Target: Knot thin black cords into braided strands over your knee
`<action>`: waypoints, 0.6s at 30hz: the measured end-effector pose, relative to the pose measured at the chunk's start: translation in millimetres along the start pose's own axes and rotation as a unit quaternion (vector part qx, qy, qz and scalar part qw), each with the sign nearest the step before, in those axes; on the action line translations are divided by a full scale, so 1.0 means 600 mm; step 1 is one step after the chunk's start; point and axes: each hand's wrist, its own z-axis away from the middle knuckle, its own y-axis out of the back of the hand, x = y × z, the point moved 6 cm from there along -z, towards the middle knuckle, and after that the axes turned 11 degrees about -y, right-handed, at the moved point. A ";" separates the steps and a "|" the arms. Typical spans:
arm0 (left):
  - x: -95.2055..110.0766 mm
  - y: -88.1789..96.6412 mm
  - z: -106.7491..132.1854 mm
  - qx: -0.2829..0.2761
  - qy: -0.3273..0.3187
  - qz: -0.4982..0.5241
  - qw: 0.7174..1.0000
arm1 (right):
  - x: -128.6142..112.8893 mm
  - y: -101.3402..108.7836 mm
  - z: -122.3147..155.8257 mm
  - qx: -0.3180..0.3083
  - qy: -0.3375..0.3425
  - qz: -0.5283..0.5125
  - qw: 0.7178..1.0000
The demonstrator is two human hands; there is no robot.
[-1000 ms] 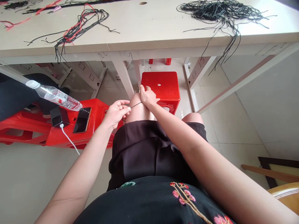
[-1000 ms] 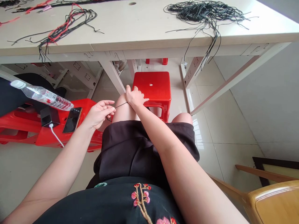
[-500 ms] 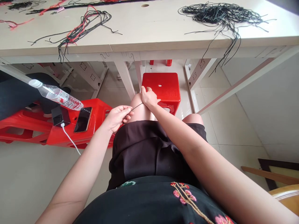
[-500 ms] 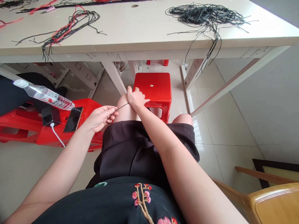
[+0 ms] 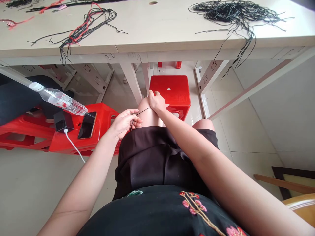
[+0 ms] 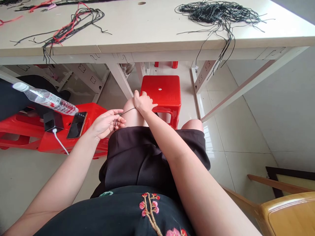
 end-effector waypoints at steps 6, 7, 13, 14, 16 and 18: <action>-0.006 0.009 0.011 0.018 -0.008 0.009 1.000 | -0.001 0.002 0.004 -0.007 0.004 -0.008 1.000; -0.005 0.010 0.012 0.022 -0.018 0.000 1.000 | -0.001 0.002 0.004 -0.008 0.005 -0.011 1.000; -0.002 0.009 0.009 0.036 -0.046 -0.031 0.998 | 0.000 -0.001 -0.003 -0.006 0.009 -0.043 0.999; -0.003 0.009 0.008 0.037 -0.042 -0.035 0.998 | 0.001 -0.002 -0.004 -0.007 0.008 -0.048 0.999; -0.006 0.010 0.006 0.038 -0.035 -0.037 0.998 | 0.002 -0.004 -0.007 -0.008 0.008 -0.057 0.998; -0.007 0.010 0.004 0.037 -0.032 -0.031 0.998 | 0.003 -0.005 -0.009 -0.008 0.010 -0.064 0.998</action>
